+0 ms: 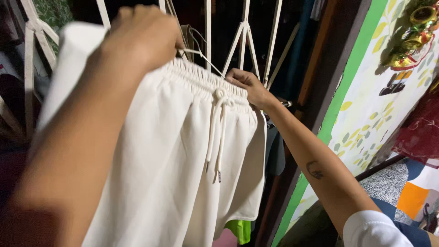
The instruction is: The person irons a pair of beige shorts on an ironing board, then hangs them on a hanger. They then pick up a pink pleated dress, unfold it, and iron the pleats on the ironing board.
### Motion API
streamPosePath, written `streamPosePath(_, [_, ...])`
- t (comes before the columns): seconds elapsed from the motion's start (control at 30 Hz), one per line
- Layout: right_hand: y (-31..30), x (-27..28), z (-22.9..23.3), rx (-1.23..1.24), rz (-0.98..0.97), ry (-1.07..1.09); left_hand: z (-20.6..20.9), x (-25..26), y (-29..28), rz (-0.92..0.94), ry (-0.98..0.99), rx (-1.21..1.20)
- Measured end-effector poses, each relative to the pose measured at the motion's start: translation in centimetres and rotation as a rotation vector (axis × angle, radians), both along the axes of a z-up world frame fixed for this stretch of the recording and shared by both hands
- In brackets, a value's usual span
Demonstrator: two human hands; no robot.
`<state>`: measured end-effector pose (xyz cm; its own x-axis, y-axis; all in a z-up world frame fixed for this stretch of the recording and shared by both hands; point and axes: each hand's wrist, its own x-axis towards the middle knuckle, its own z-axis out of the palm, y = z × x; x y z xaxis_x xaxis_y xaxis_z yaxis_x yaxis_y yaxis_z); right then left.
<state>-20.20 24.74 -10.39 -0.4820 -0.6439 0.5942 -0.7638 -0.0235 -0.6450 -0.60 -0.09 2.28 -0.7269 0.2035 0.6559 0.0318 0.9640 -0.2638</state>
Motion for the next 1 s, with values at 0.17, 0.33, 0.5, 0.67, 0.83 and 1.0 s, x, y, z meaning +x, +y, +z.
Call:
streamPosePath(0.17, [-0.2,-1.2,0.4,-0.022,0.068,-0.047,2.0,-1.9,0.1,-0.036,-0.127,0.128])
streamPosePath(0.33, [1.0,-1.8,0.0,0.024,-0.021,-0.047,0.8,-4.3,0.0,-0.060,-0.119,0.067])
streamPosePath(0.5, [2.5,-1.6,-0.7,0.097,-0.131,-0.077,-2.0,-5.2,-0.4,-0.112,-0.103,0.145])
streamPosePath(0.67, [4.4,-1.1,-2.1,0.185,-0.179,-0.029,-7.4,-3.0,0.0,-0.161,-0.127,0.356])
streamPosePath(0.83, [5.6,-0.4,-3.2,0.281,-0.250,0.017,-12.0,-2.5,0.8,-0.096,-0.287,0.630])
streamPosePath(1.0, [6.3,-1.2,-4.7,0.314,-0.307,0.077,-16.9,-4.4,-0.4,-0.242,-0.160,0.644])
